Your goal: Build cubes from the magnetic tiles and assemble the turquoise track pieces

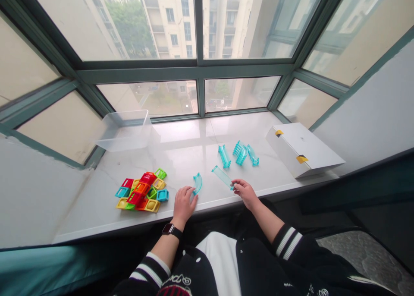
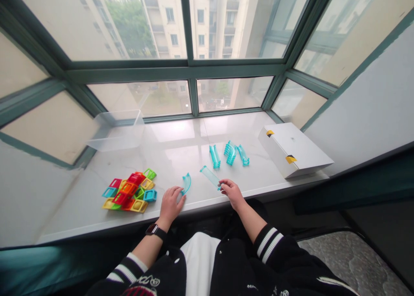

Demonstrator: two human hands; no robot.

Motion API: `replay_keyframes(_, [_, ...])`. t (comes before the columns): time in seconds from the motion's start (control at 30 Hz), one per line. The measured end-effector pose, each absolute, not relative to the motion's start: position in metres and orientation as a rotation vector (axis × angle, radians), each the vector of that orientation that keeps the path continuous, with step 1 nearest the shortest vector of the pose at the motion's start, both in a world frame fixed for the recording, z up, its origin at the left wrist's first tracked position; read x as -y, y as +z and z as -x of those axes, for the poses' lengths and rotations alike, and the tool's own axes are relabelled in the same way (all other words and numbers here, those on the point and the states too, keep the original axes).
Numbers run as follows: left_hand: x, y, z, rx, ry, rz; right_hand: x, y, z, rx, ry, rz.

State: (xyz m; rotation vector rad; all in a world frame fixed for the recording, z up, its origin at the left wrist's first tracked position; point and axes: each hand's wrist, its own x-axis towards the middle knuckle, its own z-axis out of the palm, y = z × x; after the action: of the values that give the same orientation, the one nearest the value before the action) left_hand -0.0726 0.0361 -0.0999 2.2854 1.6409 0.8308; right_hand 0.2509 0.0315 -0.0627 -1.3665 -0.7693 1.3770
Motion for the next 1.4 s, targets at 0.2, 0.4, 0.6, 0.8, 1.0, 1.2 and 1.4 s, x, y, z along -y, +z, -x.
replay_keyframes(0.2, [-0.034,-0.101,0.076,-1.583,0.834,-2.3,-0.028,-0.053,-0.255,0.537,1.445,1.245])
replay_keyframes(0.4, [-0.032,-0.101,0.08,-1.493,0.92,-2.155,-0.027,-0.051,-0.26,0.441,1.444,1.209])
replay_keyframes(0.6, [-0.027,-0.099,0.088,-1.521,1.027,-1.868,-0.023,-0.048,-0.263,0.456,1.453,1.171])
replay_keyframes(0.8, [-0.022,-0.068,0.082,-1.516,1.171,-1.76,-0.018,-0.042,-0.262,0.527,1.507,1.121])
replay_keyframes(1.0, [-0.03,-0.023,0.049,-1.331,1.145,-1.506,-0.016,-0.03,-0.243,0.752,1.517,1.092])
replay_keyframes(1.2, [-0.019,-0.006,0.008,-1.138,0.994,-1.367,-0.015,-0.015,-0.224,1.063,1.307,1.209])
replay_keyframes(1.4, [-0.004,-0.003,-0.03,-0.991,0.934,-1.187,-0.009,-0.005,-0.207,1.467,0.848,1.315])
